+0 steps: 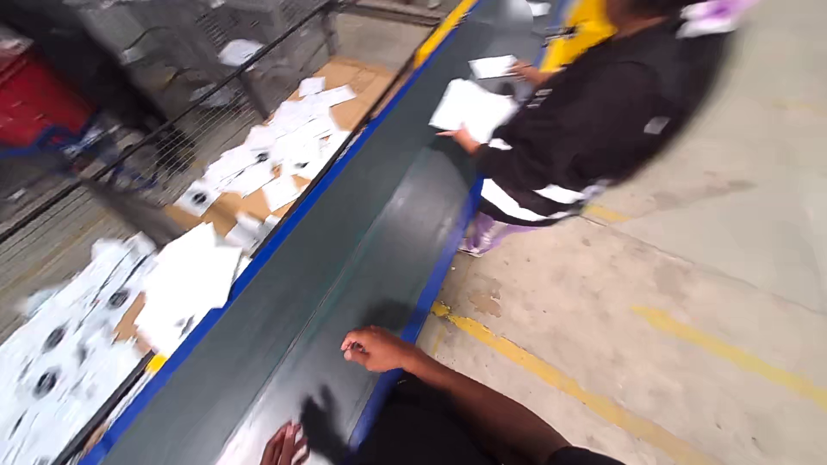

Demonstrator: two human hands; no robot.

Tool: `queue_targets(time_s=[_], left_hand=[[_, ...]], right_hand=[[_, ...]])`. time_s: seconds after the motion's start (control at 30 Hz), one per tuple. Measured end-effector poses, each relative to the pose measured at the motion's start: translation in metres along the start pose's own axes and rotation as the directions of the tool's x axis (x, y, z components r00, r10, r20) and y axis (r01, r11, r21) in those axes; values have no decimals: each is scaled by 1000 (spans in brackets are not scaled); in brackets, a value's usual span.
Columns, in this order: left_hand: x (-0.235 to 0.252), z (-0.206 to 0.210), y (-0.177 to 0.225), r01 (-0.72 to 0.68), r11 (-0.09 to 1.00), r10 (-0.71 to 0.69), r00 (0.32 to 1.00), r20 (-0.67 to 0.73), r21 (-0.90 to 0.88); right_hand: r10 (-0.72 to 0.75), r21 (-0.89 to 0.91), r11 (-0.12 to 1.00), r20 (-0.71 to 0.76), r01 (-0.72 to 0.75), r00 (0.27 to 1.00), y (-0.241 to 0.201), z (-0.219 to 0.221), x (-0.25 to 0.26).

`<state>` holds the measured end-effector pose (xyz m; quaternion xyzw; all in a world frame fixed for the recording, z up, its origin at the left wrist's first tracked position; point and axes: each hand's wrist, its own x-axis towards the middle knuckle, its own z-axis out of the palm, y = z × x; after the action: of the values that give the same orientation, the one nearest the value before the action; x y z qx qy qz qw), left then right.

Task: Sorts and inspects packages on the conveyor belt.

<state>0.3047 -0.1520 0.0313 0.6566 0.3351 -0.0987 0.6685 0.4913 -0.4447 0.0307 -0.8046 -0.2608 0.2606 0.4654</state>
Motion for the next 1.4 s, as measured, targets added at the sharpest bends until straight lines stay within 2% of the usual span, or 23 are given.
queue_targets(time_s=[0.07,0.17,0.3,0.43,0.57,0.63,0.7,0.83,0.9,0.97,1.1,1.17,1.23,1.3,1.33,1.4], left_hand=[[-11,2,5,24,1000,-25,997,-79,-13],[-6,-6,4,35,999,-39,992,-120,-33],[0,-12,1,38,997,-46,988,-144,-63],[26,-25,17,10,1000,-10,988,-155,0],[79,-51,54,-43,999,46,991,-126,26],[110,-64,74,-74,997,77,990,-117,36],[135,-76,85,-91,995,96,989,-110,50],[186,-104,102,-121,990,127,988,-94,66],[204,-118,105,-131,990,135,986,-97,49],[222,-127,108,-158,987,159,981,-114,16],[258,-135,131,-232,969,216,963,-163,-86],[276,-132,152,-228,937,197,970,-142,-265],[290,-126,168,-147,847,146,988,-41,-512],[289,-119,172,-73,710,155,986,54,-701],[282,-117,168,-71,616,199,978,67,-784],[265,-115,152,-104,383,273,962,5,-918]], right_hand=[[2,40,999,-2,-1,1000,-1,10,1],[40,80,996,26,-42,999,8,18,18],[57,11,998,68,-57,996,5,29,65],[-7,-106,994,94,17,996,-23,35,167],[-33,-170,985,-17,30,999,-54,31,314],[1,-197,980,-124,-26,992,-58,25,390],[75,-240,963,-214,-127,974,-54,23,445],[315,-361,860,-183,-362,931,-49,19,505],[323,-402,841,-163,-362,932,-44,21,519],[206,-405,874,-193,-269,959,-55,16,524],[-32,-364,929,-259,-67,965,-123,5,506],[-71,-203,979,-210,28,975,-158,8,485],[-40,114,992,-47,45,998,-190,22,459],[-32,357,934,86,-1,996,-208,47,426],[-37,450,892,143,-32,989,-212,59,407],[-78,629,769,267,-112,961,-209,79,374]])
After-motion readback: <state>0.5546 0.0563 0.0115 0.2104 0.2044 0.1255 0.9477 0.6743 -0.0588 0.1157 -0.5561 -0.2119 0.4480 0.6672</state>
